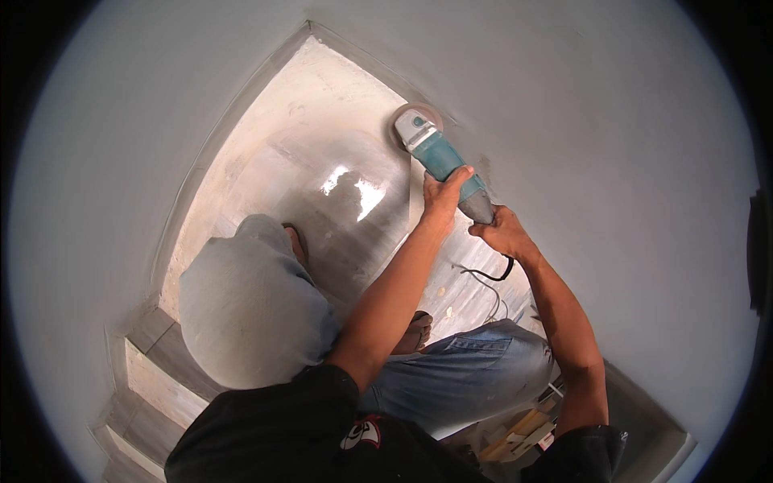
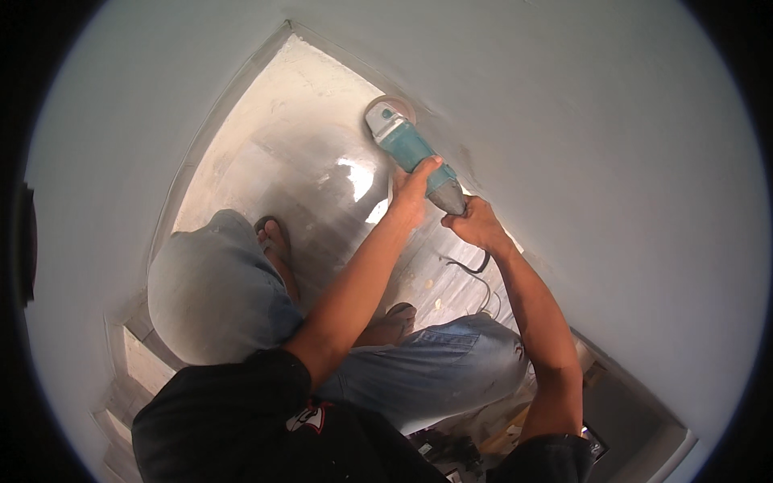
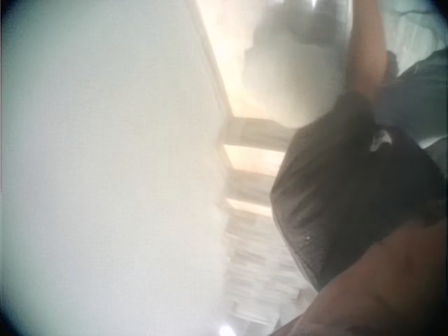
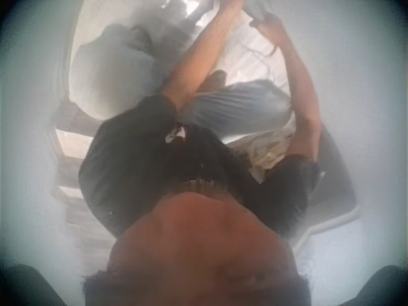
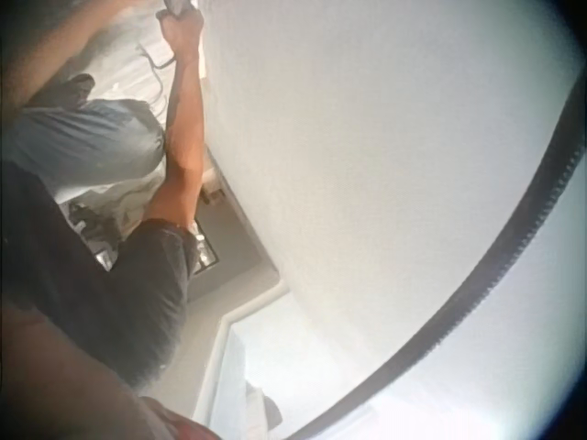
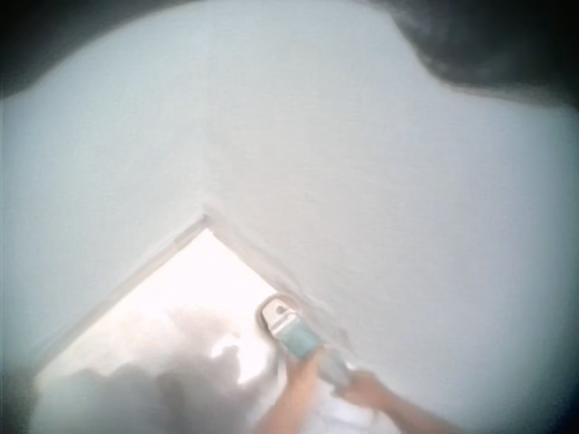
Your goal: The person uses a handheld power sander to sand the edges and corners of a tiled floor in a room.
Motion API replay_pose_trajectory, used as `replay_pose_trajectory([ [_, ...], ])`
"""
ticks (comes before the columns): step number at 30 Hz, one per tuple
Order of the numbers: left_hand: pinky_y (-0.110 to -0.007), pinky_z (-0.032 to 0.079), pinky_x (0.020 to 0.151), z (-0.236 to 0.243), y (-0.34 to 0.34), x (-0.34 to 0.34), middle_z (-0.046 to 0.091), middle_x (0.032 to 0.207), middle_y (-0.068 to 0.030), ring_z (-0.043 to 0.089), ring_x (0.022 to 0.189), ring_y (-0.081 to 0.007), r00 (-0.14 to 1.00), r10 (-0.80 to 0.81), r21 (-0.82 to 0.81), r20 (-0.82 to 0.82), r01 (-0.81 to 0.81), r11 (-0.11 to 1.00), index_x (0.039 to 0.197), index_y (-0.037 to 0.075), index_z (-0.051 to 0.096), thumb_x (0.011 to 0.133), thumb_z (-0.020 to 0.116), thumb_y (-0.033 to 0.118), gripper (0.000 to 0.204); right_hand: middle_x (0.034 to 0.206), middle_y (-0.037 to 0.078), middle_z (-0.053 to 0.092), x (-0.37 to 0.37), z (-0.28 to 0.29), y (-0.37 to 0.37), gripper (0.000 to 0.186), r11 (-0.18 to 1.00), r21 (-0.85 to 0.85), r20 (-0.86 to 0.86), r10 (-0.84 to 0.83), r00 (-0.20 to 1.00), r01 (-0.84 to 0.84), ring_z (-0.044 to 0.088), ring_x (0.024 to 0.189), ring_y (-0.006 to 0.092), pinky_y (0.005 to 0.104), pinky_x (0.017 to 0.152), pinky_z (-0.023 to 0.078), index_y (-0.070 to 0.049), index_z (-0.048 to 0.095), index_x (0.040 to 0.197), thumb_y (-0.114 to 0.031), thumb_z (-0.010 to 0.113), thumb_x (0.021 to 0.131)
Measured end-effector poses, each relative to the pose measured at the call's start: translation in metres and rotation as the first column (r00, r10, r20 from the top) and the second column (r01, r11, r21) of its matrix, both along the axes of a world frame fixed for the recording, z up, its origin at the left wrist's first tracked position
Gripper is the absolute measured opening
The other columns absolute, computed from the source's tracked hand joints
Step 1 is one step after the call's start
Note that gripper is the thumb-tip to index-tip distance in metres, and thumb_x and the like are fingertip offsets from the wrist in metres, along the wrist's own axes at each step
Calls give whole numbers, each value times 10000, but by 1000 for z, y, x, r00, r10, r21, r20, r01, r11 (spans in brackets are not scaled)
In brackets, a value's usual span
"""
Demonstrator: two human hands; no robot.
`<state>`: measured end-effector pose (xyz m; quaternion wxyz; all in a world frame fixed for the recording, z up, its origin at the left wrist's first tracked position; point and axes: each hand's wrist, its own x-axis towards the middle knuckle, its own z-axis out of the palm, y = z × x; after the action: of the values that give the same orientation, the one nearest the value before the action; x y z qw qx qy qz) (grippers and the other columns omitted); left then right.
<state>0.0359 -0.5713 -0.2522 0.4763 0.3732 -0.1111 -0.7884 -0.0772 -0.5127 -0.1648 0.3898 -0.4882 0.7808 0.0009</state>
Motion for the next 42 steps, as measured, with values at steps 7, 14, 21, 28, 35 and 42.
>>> replay_pose_trajectory([
  [7, -345, 425, 961, -3, 13, -7, 535, 1116, -137, 533, 1057, -195, 995, -85, -116, 44, 90, 989, 1191, -37, 397, 771, 803, 215, 636, 916, 211, 703, -24, -30, 27, 455, 997, -54, 76, -43, 996, 47, 679, 889, 289, 375, 833, 512, 61, 681, 1036, -266, 726, 723],
  [14, -337, 437, 948, 2, 24, -17, 519, 1137, -156, 533, 1045, -199, 979, -129, -133, 158, 150, 980, 1245, -71, 343, 786, 805, 256, 729, 860, 210, 702, -27, -39, 46, 434, 985, -97, 104, -131, 986, 141, 682, 842, 296, 379, 821, 509, 61, 704, 955, -297, 736, 713],
  [21, -336, 450, 930, -10, 22, -12, 518, 1148, -162, 535, 1043, -204, 977, -137, -163, 163, 164, 973, 1238, -70, 353, 791, 806, 288, 730, 850, 204, 697, -16, -44, 45, 434, 981, -59, 131, -176, 976, 185, 676, 823, 288, 375, 797, 505, 73, 696, 951, -285, 735, 709],
  [28, -332, 457, 921, -7, 26, -13, 531, 1136, -164, 546, 1032, -206, 969, -146, -100, 201, 169, 981, 1223, -72, 358, 789, 810, 298, 728, 814, 200, 689, -22, -52, 47, 403, 981, -66, 139, -170, 976, 181, 668, 779, 280, 375, 760, 510, 73, 697, 877, -279, 735, 686],
  [35, -331, 469, 911, -8, 24, -11, 536, 1132, -166, 551, 1032, -206, 955, -158, -97, 251, 187, 978, 1225, -86, 347, 787, 817, 307, 753, 796, 194, 684, -18, -48, 44, 398, 980, -21, 133, -195, 972, 200, 663, 766, 272, 373, 744, 510, 75, 693, 852, -284, 734, 687],
  [42, -341, 469, 914, -10, 23, -13, 523, 1159, -179, 549, 1052, -221, 960, -161, -83, 227, 184, 979, 1259, -97, 327, 791, 810, 329, 796, 796, 185, 682, -19, -54, 44, 392, 975, -24, 159, -214, 964, 221, 656, 762, 261, 366, 745, 506, 75, 692, 853, -280, 735, 692],
])
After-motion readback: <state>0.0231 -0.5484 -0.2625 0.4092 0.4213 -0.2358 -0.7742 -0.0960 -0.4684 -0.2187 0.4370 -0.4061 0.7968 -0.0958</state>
